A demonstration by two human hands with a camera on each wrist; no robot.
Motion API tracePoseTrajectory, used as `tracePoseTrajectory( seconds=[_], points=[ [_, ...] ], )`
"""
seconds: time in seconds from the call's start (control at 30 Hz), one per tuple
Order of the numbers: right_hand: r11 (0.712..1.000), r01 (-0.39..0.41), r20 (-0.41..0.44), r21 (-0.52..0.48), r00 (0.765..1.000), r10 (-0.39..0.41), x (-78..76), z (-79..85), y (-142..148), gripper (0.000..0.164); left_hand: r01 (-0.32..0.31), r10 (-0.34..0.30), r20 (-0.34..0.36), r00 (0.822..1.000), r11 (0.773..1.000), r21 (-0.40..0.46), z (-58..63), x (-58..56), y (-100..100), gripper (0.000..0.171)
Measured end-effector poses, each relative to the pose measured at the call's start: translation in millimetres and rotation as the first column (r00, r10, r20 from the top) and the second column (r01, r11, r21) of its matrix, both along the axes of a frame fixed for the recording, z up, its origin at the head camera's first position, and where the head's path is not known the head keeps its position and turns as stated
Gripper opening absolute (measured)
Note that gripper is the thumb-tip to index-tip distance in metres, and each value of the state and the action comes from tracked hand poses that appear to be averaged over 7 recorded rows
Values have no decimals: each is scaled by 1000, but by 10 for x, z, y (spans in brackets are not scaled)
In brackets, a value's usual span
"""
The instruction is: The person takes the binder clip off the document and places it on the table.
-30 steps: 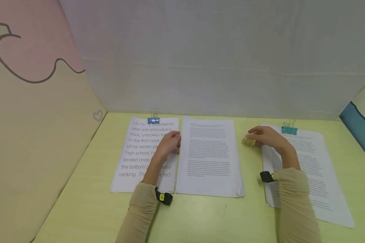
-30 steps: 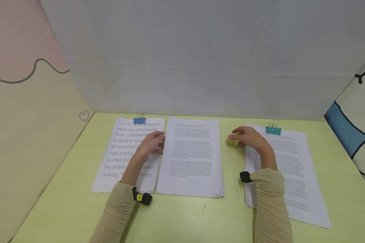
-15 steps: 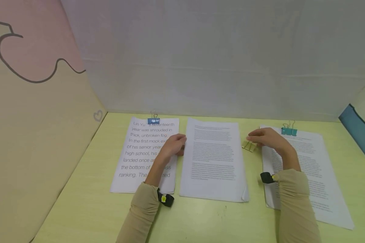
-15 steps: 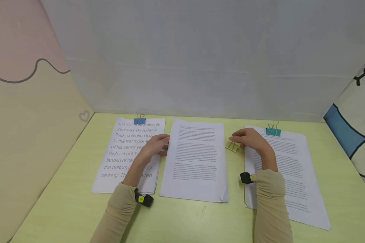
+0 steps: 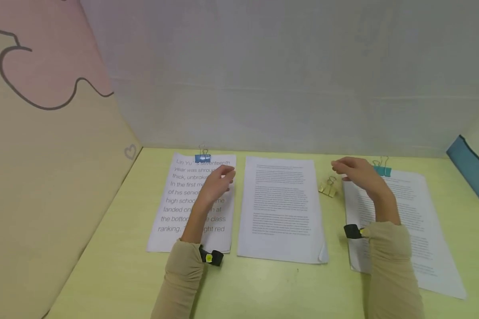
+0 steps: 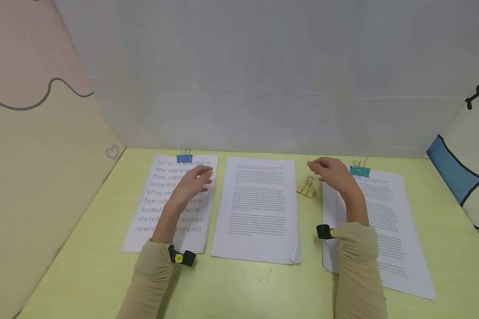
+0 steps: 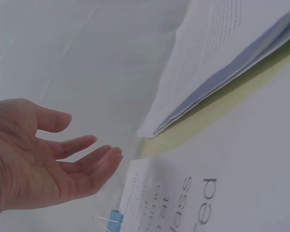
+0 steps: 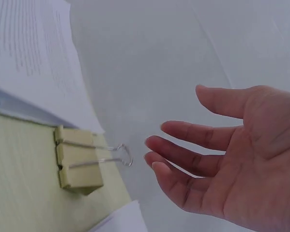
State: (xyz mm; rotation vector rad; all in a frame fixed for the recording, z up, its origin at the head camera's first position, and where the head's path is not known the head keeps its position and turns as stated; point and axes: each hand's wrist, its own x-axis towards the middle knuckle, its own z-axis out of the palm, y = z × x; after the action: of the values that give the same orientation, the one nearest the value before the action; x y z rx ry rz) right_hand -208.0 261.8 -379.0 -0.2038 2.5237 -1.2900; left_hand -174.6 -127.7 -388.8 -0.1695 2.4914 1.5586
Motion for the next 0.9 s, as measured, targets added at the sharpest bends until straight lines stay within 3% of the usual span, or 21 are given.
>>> tracePoseTrajectory(
  seconds=[0.17,0.33,0.63,0.9],
  points=[
    [993,86,-84,-86,992,-94,45,186,-267,58,-19,17,-50,999,999,-38,127,23,-175,46],
    [959,175,-89,-225,976,-199,53,275,-592,60,-74,69,-60,996,994,-84,181,51,-408,46],
    [934,149,-56,-325,983,-176,23,261,-1013,53,-153,150,-34,988,980,-129,157,165,-832,49],
    [931,102,-29,-351,992,-120,7,209,-1417,47,-211,214,7,977,966,-151,148,223,-1040,52]
  ],
)
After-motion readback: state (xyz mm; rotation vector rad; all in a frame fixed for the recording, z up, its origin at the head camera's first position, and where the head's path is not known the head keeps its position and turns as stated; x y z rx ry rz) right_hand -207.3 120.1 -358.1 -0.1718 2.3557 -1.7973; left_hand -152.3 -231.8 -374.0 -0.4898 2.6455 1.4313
